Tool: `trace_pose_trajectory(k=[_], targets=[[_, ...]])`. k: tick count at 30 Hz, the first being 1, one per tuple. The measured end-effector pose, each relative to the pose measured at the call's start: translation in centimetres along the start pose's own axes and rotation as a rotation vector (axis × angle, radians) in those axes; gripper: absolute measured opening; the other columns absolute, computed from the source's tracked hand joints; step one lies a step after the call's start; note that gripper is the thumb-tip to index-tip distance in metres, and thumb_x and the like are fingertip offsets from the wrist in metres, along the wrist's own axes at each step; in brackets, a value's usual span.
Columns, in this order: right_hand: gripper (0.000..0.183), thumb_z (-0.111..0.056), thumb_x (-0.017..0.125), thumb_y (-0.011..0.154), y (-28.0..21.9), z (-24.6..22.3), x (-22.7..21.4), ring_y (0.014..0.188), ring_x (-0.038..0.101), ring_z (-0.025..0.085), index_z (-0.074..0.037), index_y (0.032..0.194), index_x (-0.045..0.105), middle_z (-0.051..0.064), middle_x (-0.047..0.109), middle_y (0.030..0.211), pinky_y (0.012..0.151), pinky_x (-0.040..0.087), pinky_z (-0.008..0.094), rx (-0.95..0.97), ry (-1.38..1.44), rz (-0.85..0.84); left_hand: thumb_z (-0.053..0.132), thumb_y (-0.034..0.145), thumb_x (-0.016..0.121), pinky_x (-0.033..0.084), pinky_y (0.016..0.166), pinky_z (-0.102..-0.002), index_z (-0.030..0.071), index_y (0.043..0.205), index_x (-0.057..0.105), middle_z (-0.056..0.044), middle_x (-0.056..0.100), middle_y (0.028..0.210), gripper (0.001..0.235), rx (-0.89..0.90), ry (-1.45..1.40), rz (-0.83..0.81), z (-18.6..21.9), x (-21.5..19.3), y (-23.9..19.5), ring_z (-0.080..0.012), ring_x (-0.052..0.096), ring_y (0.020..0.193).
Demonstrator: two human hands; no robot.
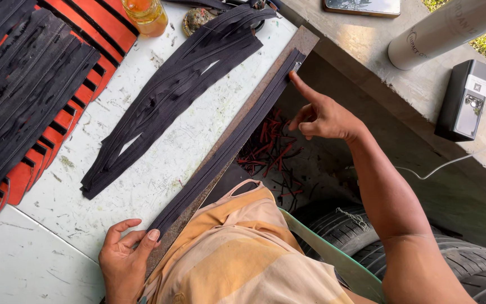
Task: The person repeatedly picks up black zipper strips, applies a viscous substance from a small jar using a stick, and rubs it along the zipper teeth. The person then places the treated zipper onto a red and black striped mat. This process is repeated for multiple zipper strips.
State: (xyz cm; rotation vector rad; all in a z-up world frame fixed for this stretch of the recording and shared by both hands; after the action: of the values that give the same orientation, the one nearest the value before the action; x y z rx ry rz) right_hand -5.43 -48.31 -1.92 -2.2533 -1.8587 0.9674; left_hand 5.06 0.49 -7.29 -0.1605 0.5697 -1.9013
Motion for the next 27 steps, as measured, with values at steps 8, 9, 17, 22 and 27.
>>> trace_pose_trajectory(k=[8,9,17,22,27], targets=[[0.111,-0.004,0.066,0.073,-1.8,-2.3,2.8,0.085,0.079,0.027,-0.034,0.165,0.009,0.016,0.079,0.091,0.086,0.059,0.039,0.019,-0.444,0.024,0.003,0.084,0.077,0.053,0.074,-0.027,-0.003,0.123,0.055,-0.017,0.075,0.082,0.044,0.015,0.018,0.013,1.1,0.1,-0.5,-0.0166,0.069,0.077],[0.111,-0.004,0.066,0.074,-1.9,-2.4,3.2,0.086,0.078,0.029,-0.035,0.165,0.01,0.016,0.08,0.092,0.087,0.059,0.04,0.026,-0.48,0.02,0.003,0.084,0.077,0.053,0.074,-0.027,-0.003,0.123,0.055,-0.017,0.075,0.082,0.044,0.019,0.018,0.01,1.2,0.2,-0.7,-0.0165,0.069,0.076],[0.1,-0.013,0.064,0.082,-3.1,-4.1,6.3,0.057,0.067,0.034,-0.035,0.165,0.014,0.018,0.069,0.066,0.06,0.056,0.046,0.053,-0.84,0.016,0.008,0.082,0.079,0.052,0.066,-0.027,-0.001,0.124,0.056,-0.019,0.075,0.072,0.049,-0.058,0.066,-0.112,2.0,0.4,-1.1,-0.0159,0.068,0.07],[0.093,-0.012,0.063,0.084,-3.7,-4.5,9.2,0.045,0.061,0.03,-0.027,0.165,0.019,0.012,0.063,0.056,0.047,0.049,0.045,-0.051,-1.034,0.027,0.009,0.08,0.08,0.052,0.062,-0.026,-0.001,0.123,0.055,-0.017,0.076,0.073,0.05,-0.021,0.089,-0.155,2.1,0.6,-1.0,-0.014,0.069,0.069],[0.079,-0.005,0.059,0.091,-5.4,-6.5,13.6,0.048,0.064,0.021,-0.008,0.166,0.033,0.007,0.064,0.066,0.043,0.05,0.041,-0.225,-1.262,-0.019,0.008,0.08,0.079,0.055,0.062,-0.024,-0.001,0.122,0.055,-0.014,0.077,0.074,0.049,-0.015,0.042,-0.166,1.8,0.5,-0.8,-0.0117,0.068,0.068]])
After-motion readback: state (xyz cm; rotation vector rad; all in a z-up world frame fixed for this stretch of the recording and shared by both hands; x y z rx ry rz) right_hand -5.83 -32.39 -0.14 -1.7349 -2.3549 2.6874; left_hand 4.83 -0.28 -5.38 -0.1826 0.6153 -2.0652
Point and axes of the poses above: each hand's wrist, its own y-axis towards the middle knuckle, its own x-axis out of the palm, z = x × y, the point moved 7 cm from there along y, towards the middle knuckle
